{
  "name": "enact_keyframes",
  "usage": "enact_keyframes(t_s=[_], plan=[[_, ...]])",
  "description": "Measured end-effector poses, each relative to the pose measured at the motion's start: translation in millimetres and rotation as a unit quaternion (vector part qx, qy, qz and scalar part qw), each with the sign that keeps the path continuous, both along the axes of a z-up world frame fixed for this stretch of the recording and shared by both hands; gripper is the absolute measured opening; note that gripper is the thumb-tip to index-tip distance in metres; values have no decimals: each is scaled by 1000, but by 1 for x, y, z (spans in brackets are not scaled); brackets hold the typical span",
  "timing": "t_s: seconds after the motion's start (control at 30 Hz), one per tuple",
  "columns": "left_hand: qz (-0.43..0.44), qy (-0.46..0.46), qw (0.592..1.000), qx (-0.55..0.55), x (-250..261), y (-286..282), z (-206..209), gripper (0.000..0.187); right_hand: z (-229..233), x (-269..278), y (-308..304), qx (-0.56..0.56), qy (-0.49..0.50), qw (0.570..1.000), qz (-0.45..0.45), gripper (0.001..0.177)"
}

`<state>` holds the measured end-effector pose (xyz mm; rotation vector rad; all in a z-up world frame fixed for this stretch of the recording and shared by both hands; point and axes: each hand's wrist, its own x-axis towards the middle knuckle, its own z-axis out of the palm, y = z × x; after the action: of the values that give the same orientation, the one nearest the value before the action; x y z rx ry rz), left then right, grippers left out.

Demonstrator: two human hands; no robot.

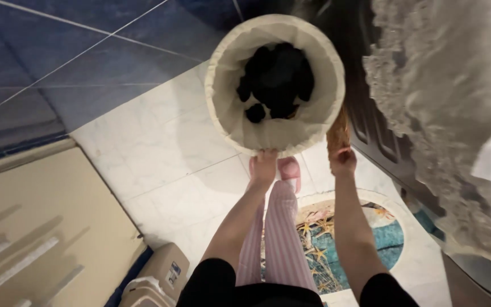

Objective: Loading clothes into a washing machine and preparing detergent for a wash cycle.

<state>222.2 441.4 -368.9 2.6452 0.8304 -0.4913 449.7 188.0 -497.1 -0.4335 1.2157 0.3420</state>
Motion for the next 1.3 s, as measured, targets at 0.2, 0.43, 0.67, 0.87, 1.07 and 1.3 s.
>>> enact_keyframes(t_s=[0.2,0.43,0.67,0.87,1.07,1.3], plan=[[35,-12,998,-47,-12,-4,59,51,-8,45,49,60,5,998,-23,25],[65,-46,984,-162,-2,-10,75,61,-82,127,41,25,-34,996,76,34],[94,-53,978,-176,4,-59,52,53,118,120,125,51,-105,963,242,58],[88,-66,978,-178,-1,-53,79,68,110,101,82,-200,-194,845,456,48],[198,-80,953,-214,-59,-58,121,71,113,89,67,-382,-352,654,550,41],[313,-51,923,-216,-128,-91,149,66,142,69,64,-546,-409,245,689,50]])
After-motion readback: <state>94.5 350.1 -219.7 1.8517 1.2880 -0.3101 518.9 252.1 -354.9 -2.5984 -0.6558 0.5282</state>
